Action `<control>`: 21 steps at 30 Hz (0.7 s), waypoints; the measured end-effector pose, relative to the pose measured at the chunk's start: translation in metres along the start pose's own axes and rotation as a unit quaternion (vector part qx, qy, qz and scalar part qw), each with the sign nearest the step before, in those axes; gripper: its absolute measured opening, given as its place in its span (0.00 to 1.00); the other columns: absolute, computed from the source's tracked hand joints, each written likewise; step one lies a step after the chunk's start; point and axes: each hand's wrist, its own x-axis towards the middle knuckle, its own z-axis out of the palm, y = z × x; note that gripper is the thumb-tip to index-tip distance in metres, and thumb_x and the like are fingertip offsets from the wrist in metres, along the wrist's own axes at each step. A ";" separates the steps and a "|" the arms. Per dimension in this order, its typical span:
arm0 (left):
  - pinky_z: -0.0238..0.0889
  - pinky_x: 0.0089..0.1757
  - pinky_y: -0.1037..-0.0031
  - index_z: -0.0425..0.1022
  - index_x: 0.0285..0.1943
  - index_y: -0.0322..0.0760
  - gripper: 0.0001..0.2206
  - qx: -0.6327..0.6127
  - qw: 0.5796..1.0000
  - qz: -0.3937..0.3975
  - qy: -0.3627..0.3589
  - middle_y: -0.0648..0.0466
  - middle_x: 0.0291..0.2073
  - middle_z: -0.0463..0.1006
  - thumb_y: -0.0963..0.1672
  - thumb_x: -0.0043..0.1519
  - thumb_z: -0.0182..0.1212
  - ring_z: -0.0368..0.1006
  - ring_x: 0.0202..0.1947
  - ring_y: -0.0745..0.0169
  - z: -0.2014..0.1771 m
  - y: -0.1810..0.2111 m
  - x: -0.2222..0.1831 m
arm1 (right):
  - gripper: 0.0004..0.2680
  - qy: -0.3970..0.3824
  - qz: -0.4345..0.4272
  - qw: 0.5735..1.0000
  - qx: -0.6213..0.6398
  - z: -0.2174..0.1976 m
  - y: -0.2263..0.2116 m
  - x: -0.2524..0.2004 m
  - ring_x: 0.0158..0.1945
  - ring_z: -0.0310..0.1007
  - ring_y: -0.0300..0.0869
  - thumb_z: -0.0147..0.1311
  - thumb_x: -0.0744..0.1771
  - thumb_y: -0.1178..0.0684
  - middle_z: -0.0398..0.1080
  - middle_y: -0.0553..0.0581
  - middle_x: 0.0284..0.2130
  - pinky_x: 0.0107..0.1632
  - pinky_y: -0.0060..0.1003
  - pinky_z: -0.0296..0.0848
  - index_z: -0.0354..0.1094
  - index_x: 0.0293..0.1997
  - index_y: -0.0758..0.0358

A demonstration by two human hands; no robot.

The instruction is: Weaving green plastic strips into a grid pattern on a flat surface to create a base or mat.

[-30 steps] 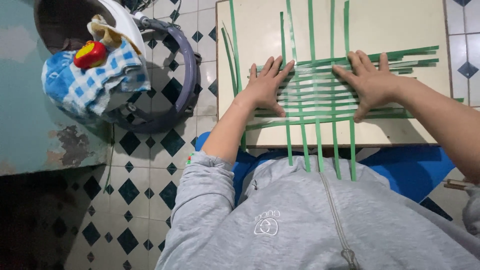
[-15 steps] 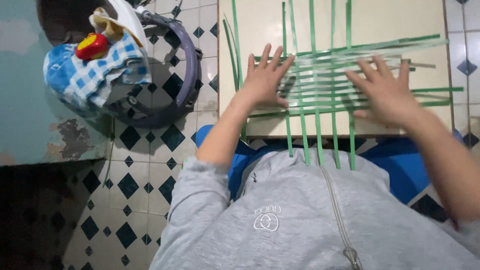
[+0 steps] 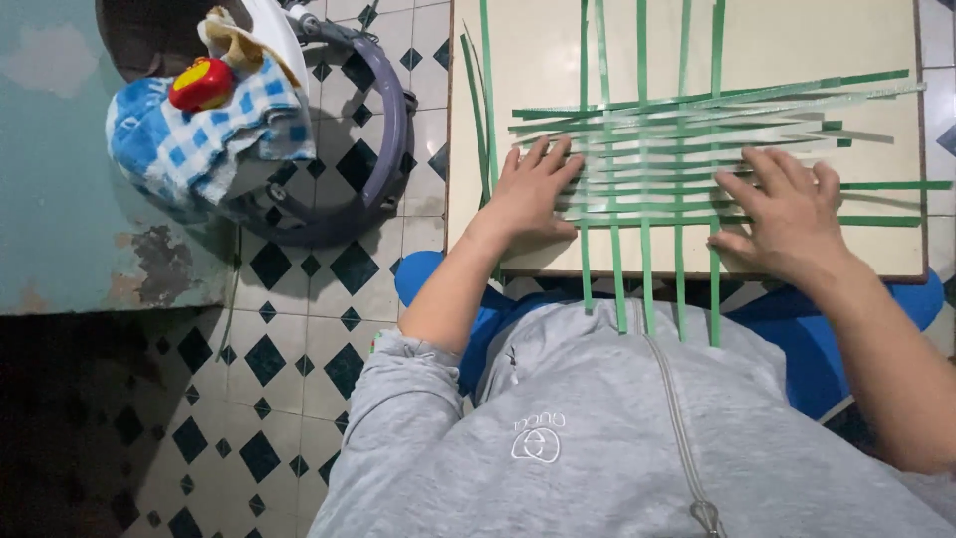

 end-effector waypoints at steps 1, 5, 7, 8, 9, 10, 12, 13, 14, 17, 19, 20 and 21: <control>0.28 0.64 0.45 0.48 0.75 0.44 0.45 0.000 1.000 0.001 0.000 0.47 0.74 0.39 0.55 0.50 0.69 0.32 0.73 0.41 0.004 -0.003 0.002 | 0.30 0.000 0.001 1.000 0.000 -0.005 0.000 0.006 0.72 0.46 0.53 0.48 0.59 0.29 0.49 0.59 0.72 0.64 0.58 0.44 0.54 0.69 0.42; 0.31 0.63 0.44 0.52 0.73 0.46 0.42 0.053 0.998 0.024 0.024 0.45 0.73 0.44 0.58 0.51 0.65 0.36 0.72 0.39 0.013 -0.008 0.009 | 0.29 -0.118 0.000 0.993 0.002 -0.008 0.005 0.022 0.76 0.30 0.53 0.41 0.61 0.28 0.36 0.56 0.74 0.63 0.74 0.32 0.45 0.69 0.35; 0.31 0.63 0.44 0.53 0.73 0.46 0.42 0.053 0.998 0.022 0.024 0.45 0.73 0.44 0.58 0.51 0.65 0.36 0.72 0.40 0.014 -0.008 0.010 | 0.28 -0.150 0.001 0.989 -0.007 -0.009 0.006 0.024 0.75 0.32 0.51 0.38 0.62 0.27 0.35 0.53 0.74 0.62 0.75 0.33 0.43 0.70 0.33; 0.30 0.63 0.43 0.53 0.73 0.45 0.41 0.042 0.999 0.022 0.027 0.45 0.73 0.44 0.57 0.51 0.65 0.37 0.72 0.39 0.013 -0.008 0.009 | 0.27 -0.143 0.001 0.990 0.017 -0.013 0.004 0.023 0.75 0.30 0.51 0.37 0.62 0.28 0.34 0.54 0.74 0.62 0.75 0.30 0.43 0.70 0.35; 0.29 0.64 0.43 0.53 0.72 0.45 0.41 0.030 0.999 0.021 0.026 0.45 0.73 0.44 0.57 0.51 0.66 0.37 0.72 0.39 0.015 -0.007 0.007 | 0.27 -0.139 0.000 0.989 0.044 -0.016 0.000 0.020 0.75 0.29 0.52 0.37 0.63 0.29 0.34 0.55 0.74 0.63 0.76 0.28 0.43 0.71 0.37; 0.29 0.64 0.43 0.53 0.72 0.45 0.41 0.029 0.999 0.020 0.024 0.45 0.73 0.44 0.57 0.51 0.66 0.37 0.72 0.39 0.011 -0.008 0.007 | 0.27 -0.141 0.000 0.989 0.046 -0.015 0.001 0.022 0.75 0.29 0.52 0.37 0.63 0.29 0.34 0.55 0.74 0.63 0.76 0.28 0.43 0.71 0.37; 0.29 0.62 0.39 0.53 0.72 0.45 0.43 0.039 0.999 0.023 0.025 0.46 0.73 0.43 0.58 0.49 0.66 0.35 0.72 0.41 0.008 -0.005 0.005 | 0.29 -0.112 -0.009 0.993 0.034 -0.012 0.004 0.018 0.75 0.32 0.53 0.40 0.61 0.28 0.37 0.57 0.74 0.60 0.77 0.35 0.46 0.70 0.39; 0.29 0.62 0.39 0.53 0.72 0.45 0.43 0.040 0.999 0.024 0.026 0.46 0.73 0.43 0.58 0.49 0.66 0.35 0.72 0.41 0.006 -0.006 0.007 | 0.29 -0.110 -0.009 0.993 0.033 -0.013 0.004 0.020 0.75 0.32 0.53 0.40 0.61 0.28 0.37 0.57 0.74 0.60 0.77 0.35 0.46 0.70 0.39; 0.28 0.62 0.37 0.54 0.72 0.47 0.45 0.028 0.999 0.031 0.022 0.47 0.73 0.43 0.59 0.47 0.70 0.34 0.72 0.40 0.003 -0.006 0.008 | 0.28 -0.095 -0.025 0.995 0.014 -0.015 0.003 0.023 0.75 0.35 0.52 0.44 0.61 0.30 0.41 0.55 0.73 0.61 0.76 0.38 0.49 0.69 0.40; 0.25 0.62 0.35 0.51 0.73 0.46 0.51 0.036 0.999 0.040 0.001 0.48 0.73 0.40 0.60 0.44 0.75 0.30 0.72 0.39 -0.013 -0.002 0.015 | 0.23 -0.092 -0.032 0.995 0.006 -0.050 -0.024 0.056 0.72 0.46 0.49 0.47 0.63 0.36 0.52 0.52 0.69 0.65 0.71 0.40 0.55 0.66 0.43; 0.22 0.62 0.35 0.47 0.74 0.44 0.54 0.055 0.998 0.039 -0.019 0.47 0.74 0.38 0.61 0.42 0.76 0.26 0.72 0.38 -0.020 0.006 0.017 | 0.19 -0.109 -0.026 0.994 0.018 -0.066 -0.049 0.089 0.70 0.52 0.46 0.46 0.65 0.40 0.57 0.51 0.66 0.68 0.67 0.38 0.59 0.64 0.44; 0.23 0.63 0.38 0.41 0.76 0.42 0.58 0.079 0.995 0.033 -0.050 0.47 0.74 0.33 0.62 0.42 0.75 0.24 0.73 0.40 -0.021 0.010 0.018 | 0.18 -0.098 -0.065 0.993 0.010 -0.066 -0.061 0.108 0.66 0.57 0.45 0.47 0.66 0.41 0.62 0.50 0.63 0.65 0.57 0.50 0.61 0.63 0.46; 0.24 0.64 0.41 0.34 0.77 0.41 0.62 0.104 0.991 0.025 -0.080 0.47 0.75 0.28 0.63 0.42 0.74 0.22 0.73 0.41 -0.024 0.013 0.019 | 0.16 -0.085 -0.105 0.991 0.002 -0.067 -0.073 0.131 0.63 0.61 0.44 0.48 0.67 0.43 0.66 0.49 0.59 0.61 0.46 0.61 0.63 0.62 0.48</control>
